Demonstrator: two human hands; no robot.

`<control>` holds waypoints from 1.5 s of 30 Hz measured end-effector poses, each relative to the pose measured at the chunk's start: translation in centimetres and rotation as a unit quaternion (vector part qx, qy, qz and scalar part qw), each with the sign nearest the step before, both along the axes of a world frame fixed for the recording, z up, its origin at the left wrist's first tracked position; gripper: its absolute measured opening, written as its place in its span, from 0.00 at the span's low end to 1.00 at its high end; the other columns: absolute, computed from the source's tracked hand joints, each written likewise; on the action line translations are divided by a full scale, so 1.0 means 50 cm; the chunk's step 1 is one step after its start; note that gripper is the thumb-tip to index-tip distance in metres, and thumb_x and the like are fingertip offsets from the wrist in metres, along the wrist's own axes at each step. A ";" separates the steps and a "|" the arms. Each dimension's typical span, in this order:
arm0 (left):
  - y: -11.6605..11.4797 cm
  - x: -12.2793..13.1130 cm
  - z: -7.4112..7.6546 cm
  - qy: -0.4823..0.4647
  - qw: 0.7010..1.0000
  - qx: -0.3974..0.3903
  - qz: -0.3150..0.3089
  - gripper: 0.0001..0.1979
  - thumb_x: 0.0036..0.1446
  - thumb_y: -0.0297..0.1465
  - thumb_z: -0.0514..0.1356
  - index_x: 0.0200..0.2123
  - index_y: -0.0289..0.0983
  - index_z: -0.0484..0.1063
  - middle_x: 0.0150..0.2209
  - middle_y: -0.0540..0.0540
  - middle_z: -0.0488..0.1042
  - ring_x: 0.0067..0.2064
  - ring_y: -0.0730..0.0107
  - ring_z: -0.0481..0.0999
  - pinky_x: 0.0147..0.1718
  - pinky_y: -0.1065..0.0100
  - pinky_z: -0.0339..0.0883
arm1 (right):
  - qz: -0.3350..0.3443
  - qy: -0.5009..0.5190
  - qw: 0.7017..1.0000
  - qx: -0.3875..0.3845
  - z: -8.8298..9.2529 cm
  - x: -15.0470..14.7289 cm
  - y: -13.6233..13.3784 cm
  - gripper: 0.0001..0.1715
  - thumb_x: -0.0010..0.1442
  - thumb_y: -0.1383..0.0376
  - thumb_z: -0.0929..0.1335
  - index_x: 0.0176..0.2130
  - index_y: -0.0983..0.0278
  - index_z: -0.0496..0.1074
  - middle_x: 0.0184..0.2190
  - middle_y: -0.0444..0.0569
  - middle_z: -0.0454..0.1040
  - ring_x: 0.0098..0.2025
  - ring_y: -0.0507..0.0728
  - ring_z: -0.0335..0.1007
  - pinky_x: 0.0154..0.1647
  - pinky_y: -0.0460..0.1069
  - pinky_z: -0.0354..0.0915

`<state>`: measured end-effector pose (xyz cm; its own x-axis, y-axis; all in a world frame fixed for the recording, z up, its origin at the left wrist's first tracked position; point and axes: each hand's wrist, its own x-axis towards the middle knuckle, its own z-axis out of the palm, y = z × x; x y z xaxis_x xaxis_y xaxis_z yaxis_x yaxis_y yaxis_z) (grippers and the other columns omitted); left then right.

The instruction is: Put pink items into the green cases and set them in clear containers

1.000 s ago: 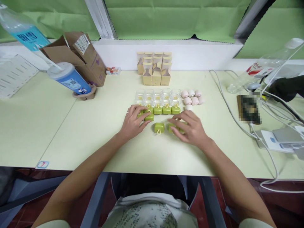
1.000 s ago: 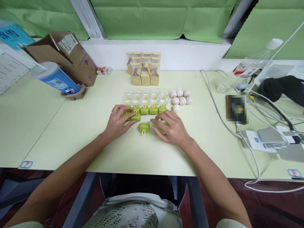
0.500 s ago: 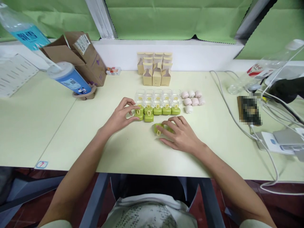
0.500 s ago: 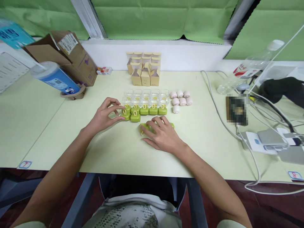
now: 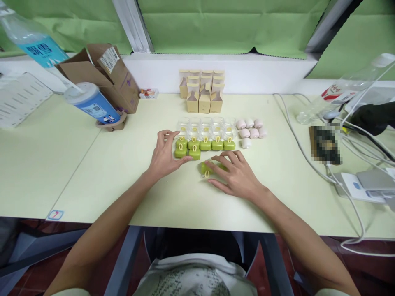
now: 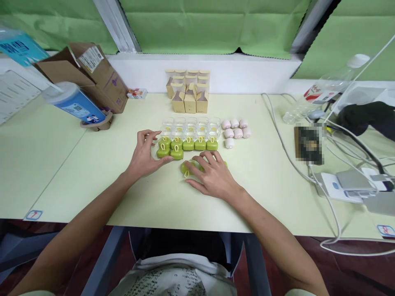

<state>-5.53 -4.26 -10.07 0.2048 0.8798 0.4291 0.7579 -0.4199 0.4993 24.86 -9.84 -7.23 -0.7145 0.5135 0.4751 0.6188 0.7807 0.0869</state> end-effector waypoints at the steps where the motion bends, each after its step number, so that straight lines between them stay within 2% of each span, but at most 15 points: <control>1: -0.003 0.006 -0.003 -0.002 1.000 0.003 0.011 0.53 0.50 0.62 0.74 0.70 0.42 0.63 0.63 0.34 0.60 0.60 0.45 0.74 0.55 0.44 0.77 | -0.001 -0.002 1.000 -0.004 0.000 0.000 0.000 0.28 0.75 0.50 0.68 0.63 0.66 0.76 0.54 0.58 0.80 0.54 0.69 0.69 0.51 0.62 0.63; 4: -0.009 0.021 -0.009 -0.006 0.999 0.001 0.036 0.53 0.50 0.63 0.73 0.70 0.43 0.62 0.63 0.34 0.60 0.60 0.44 0.74 0.56 0.43 0.77 | -0.005 -0.007 1.000 -0.018 -0.001 0.000 0.002 0.29 0.76 0.49 0.67 0.64 0.65 0.76 0.57 0.59 0.80 0.56 0.69 0.69 0.52 0.62 0.63; 7: -0.012 0.026 -0.010 -0.017 0.999 -0.003 0.045 0.51 0.52 0.61 0.72 0.70 0.42 0.62 0.63 0.35 0.61 0.57 0.48 0.76 0.53 0.46 0.78 | -0.012 0.007 0.999 -0.034 0.001 -0.009 0.010 0.29 0.76 0.49 0.67 0.63 0.64 0.77 0.61 0.59 0.78 0.59 0.71 0.68 0.54 0.63 0.64; 11: -0.006 0.015 -0.014 -0.078 0.994 0.000 0.079 0.30 0.68 0.51 0.63 0.63 0.40 0.67 0.58 0.37 0.68 0.47 0.59 0.77 0.45 0.55 0.77 | -0.011 0.027 0.998 -0.056 0.012 -0.028 0.026 0.25 0.76 0.49 0.67 0.59 0.62 0.81 0.66 0.56 0.76 0.66 0.73 0.64 0.59 0.66 0.64; 13: -0.001 0.007 -0.021 -0.122 0.988 -0.009 0.099 0.20 0.72 0.45 0.58 0.58 0.39 0.70 0.53 0.39 0.71 0.45 0.62 0.77 0.45 0.58 0.75 | -0.014 0.049 0.997 -0.059 0.017 -0.029 0.034 0.24 0.76 0.50 0.67 0.57 0.61 0.82 0.66 0.55 0.77 0.66 0.74 0.64 0.60 0.67 0.65; 15: 0.003 0.002 -0.027 -0.161 0.980 -0.035 0.111 0.16 0.73 0.42 0.55 0.53 0.38 0.71 0.47 0.42 0.74 0.43 0.62 0.77 0.47 0.58 0.73 | -0.041 0.105 0.992 -0.055 0.020 -0.016 0.042 0.21 0.77 0.53 0.67 0.53 0.61 0.84 0.60 0.55 0.81 0.61 0.71 0.70 0.57 0.65 0.68; 18: 0.004 -0.002 -0.031 -0.202 0.970 -0.077 0.114 0.14 0.72 0.42 0.56 0.51 0.39 0.72 0.39 0.46 0.75 0.40 0.62 0.77 0.46 0.59 0.71 | -0.131 0.221 0.964 -0.068 0.021 0.027 0.055 0.18 0.77 0.60 0.65 0.46 0.63 0.84 0.45 0.56 0.85 0.46 0.64 0.78 0.47 0.59 0.73; 20: 0.002 -0.002 -0.030 -0.215 0.967 -0.085 0.108 0.14 0.71 0.42 0.57 0.50 0.39 0.72 0.37 0.47 0.76 0.38 0.63 0.76 0.43 0.60 0.71 | -0.180 0.258 0.944 -0.101 0.017 0.057 0.066 0.16 0.75 0.61 0.66 0.47 0.64 0.84 0.40 0.54 0.84 0.36 0.60 0.78 0.41 0.56 0.74; 22: 0.000 0.000 -0.026 -0.221 0.966 -0.086 0.100 0.14 0.70 0.42 0.59 0.49 0.39 0.73 0.36 0.48 0.76 0.37 0.64 0.76 0.41 0.61 0.70 | -0.199 0.253 0.937 -0.135 0.010 0.077 0.076 0.15 0.73 0.60 0.69 0.49 0.65 0.83 0.40 0.54 0.84 0.30 0.57 0.76 0.37 0.55 0.74; 27: -0.003 0.004 -0.019 -0.226 0.966 -0.087 0.088 0.14 0.69 0.43 0.60 0.47 0.39 0.74 0.36 0.48 0.77 0.37 0.65 0.76 0.39 0.63 0.70 | -0.170 0.226 0.942 -0.183 -0.020 0.082 0.091 0.17 0.73 0.59 0.68 0.50 0.65 0.84 0.43 0.57 0.81 0.32 0.58 0.78 0.38 0.56 0.77; 31: -0.004 0.007 -0.019 -0.211 0.972 -0.078 0.072 0.12 0.69 0.40 0.60 0.46 0.39 0.75 0.40 0.46 0.79 0.37 0.66 0.76 0.39 0.64 0.71 | -0.161 0.219 0.946 -0.179 -0.030 0.077 0.088 0.18 0.74 0.59 0.67 0.51 0.65 0.84 0.44 0.57 0.81 0.36 0.59 0.80 0.41 0.57 0.78; 35: -0.004 0.009 -0.022 -0.206 0.973 -0.075 0.071 0.10 0.69 0.38 0.59 0.46 0.39 0.75 0.42 0.45 0.79 0.38 0.67 0.76 0.40 0.63 0.72 | -0.166 0.223 0.953 -0.124 -0.009 0.056 0.068 0.19 0.76 0.57 0.67 0.54 0.63 0.83 0.48 0.59 0.80 0.42 0.63 0.78 0.45 0.60 0.76; 37: -0.003 0.009 -0.023 -0.207 0.973 -0.076 0.072 0.09 0.69 0.37 0.60 0.46 0.39 0.75 0.42 0.45 0.79 0.38 0.67 0.76 0.40 0.63 0.72 | -0.130 0.209 0.963 -0.110 0.008 0.033 0.056 0.19 0.76 0.56 0.67 0.53 0.62 0.83 0.49 0.59 0.80 0.48 0.65 0.76 0.50 0.62 0.74; 41: -0.002 0.007 -0.025 -0.209 0.973 -0.068 0.074 0.08 0.70 0.36 0.60 0.46 0.39 0.74 0.42 0.45 0.79 0.39 0.67 0.76 0.41 0.63 0.72 | -0.035 0.112 0.979 -0.167 0.032 -0.026 0.041 0.23 0.79 0.54 0.63 0.54 0.63 0.83 0.50 0.57 0.82 0.51 0.66 0.70 0.54 0.63 0.69; 45: -0.003 0.008 -0.026 -0.207 0.974 -0.066 0.069 0.08 0.70 0.36 0.60 0.46 0.39 0.74 0.42 0.45 0.78 0.38 0.67 0.76 0.40 0.64 0.72 | -0.024 0.043 0.978 -0.202 0.034 -0.067 0.044 0.30 0.80 0.50 0.59 0.55 0.64 0.82 0.54 0.58 0.82 0.52 0.68 0.67 0.56 0.64 0.66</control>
<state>-5.14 -4.41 -11.36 -0.0866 0.9399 0.3301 0.5247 -0.2386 0.8172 21.51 -7.62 -5.54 -0.6511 0.7038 0.2841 0.6471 0.7104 -0.2768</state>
